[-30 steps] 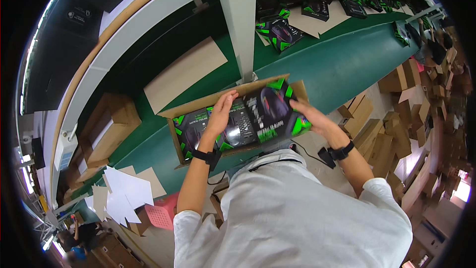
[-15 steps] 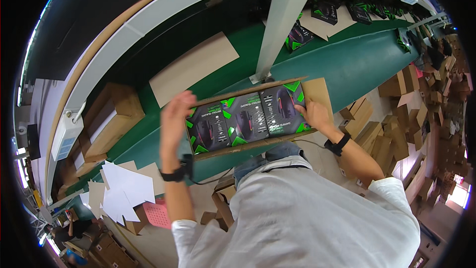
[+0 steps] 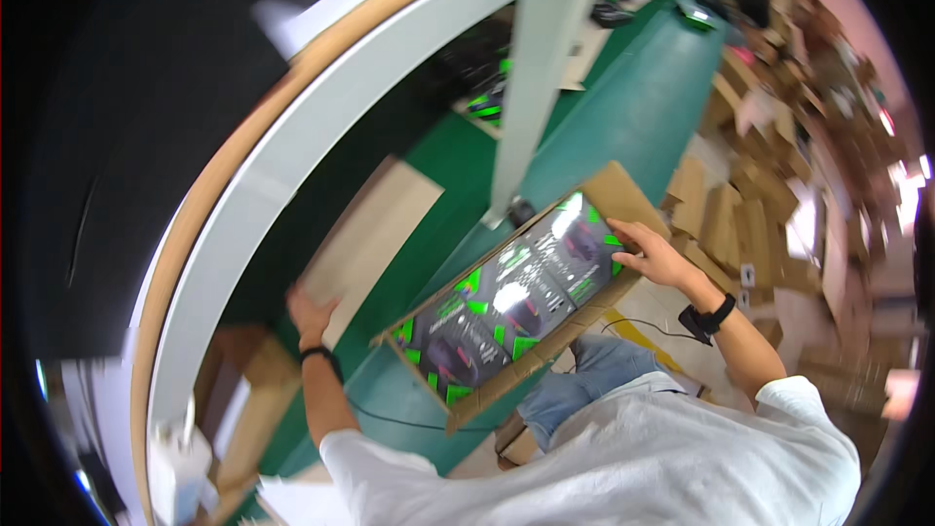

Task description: Packing boxed electronic products into a larger shipping container on a factory floor.

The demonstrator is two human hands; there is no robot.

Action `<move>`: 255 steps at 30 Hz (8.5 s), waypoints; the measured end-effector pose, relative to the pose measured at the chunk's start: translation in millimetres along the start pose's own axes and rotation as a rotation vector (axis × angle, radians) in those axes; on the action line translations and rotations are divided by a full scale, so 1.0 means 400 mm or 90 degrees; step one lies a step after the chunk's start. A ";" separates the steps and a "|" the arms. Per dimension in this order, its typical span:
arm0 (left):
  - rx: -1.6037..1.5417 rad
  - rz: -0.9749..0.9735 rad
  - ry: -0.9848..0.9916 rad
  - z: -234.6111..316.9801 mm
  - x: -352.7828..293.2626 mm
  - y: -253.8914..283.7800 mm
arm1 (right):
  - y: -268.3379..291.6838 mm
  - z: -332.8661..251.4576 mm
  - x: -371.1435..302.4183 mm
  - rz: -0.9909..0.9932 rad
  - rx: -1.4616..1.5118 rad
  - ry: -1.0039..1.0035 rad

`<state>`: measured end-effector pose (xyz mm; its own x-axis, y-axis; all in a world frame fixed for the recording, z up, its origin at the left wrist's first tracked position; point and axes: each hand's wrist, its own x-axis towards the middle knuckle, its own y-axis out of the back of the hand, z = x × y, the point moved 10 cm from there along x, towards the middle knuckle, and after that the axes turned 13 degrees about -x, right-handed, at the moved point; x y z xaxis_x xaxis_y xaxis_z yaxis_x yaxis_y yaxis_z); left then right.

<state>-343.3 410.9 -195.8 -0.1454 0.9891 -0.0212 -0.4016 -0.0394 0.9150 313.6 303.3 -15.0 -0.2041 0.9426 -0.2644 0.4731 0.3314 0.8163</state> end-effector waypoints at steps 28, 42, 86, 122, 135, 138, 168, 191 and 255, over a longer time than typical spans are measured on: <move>-0.206 0.039 -0.311 1.174 -0.742 0.254 | 0.142 -0.034 0.038 -0.144 0.958 -0.002; -0.195 -0.339 0.239 0.710 -0.675 -0.051 | 0.012 -0.014 0.099 0.065 -0.120 0.302; -1.105 0.324 0.450 0.523 -0.252 -0.223 | -0.047 0.746 -0.414 0.241 0.394 -0.154; 0.052 0.088 0.075 1.481 -0.464 -0.775 | -0.068 1.335 -0.706 0.335 0.009 -0.500; -0.732 -0.324 -0.103 1.239 -0.618 0.097 | 0.019 -0.291 -0.428 0.100 -0.091 0.419; -0.627 -0.203 -0.006 1.026 -0.676 0.195 | -0.256 -0.455 -0.387 -0.178 -0.177 0.548; -0.346 0.112 0.120 0.581 -0.780 0.204 | -0.359 -0.378 0.057 0.060 0.103 0.299; -0.377 0.316 0.174 0.314 -0.808 0.267 | -0.192 -0.256 -0.082 0.454 -0.690 0.770; -0.554 0.246 0.209 0.309 -0.738 0.247 | -0.160 -0.166 -0.103 0.530 -0.224 0.198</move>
<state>-228.5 132.5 -49.4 -0.5940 0.8043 -0.0152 -0.7765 -0.5683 0.2722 234.9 240.3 -22.4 -0.1609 0.8001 0.5778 0.2954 -0.5196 0.8017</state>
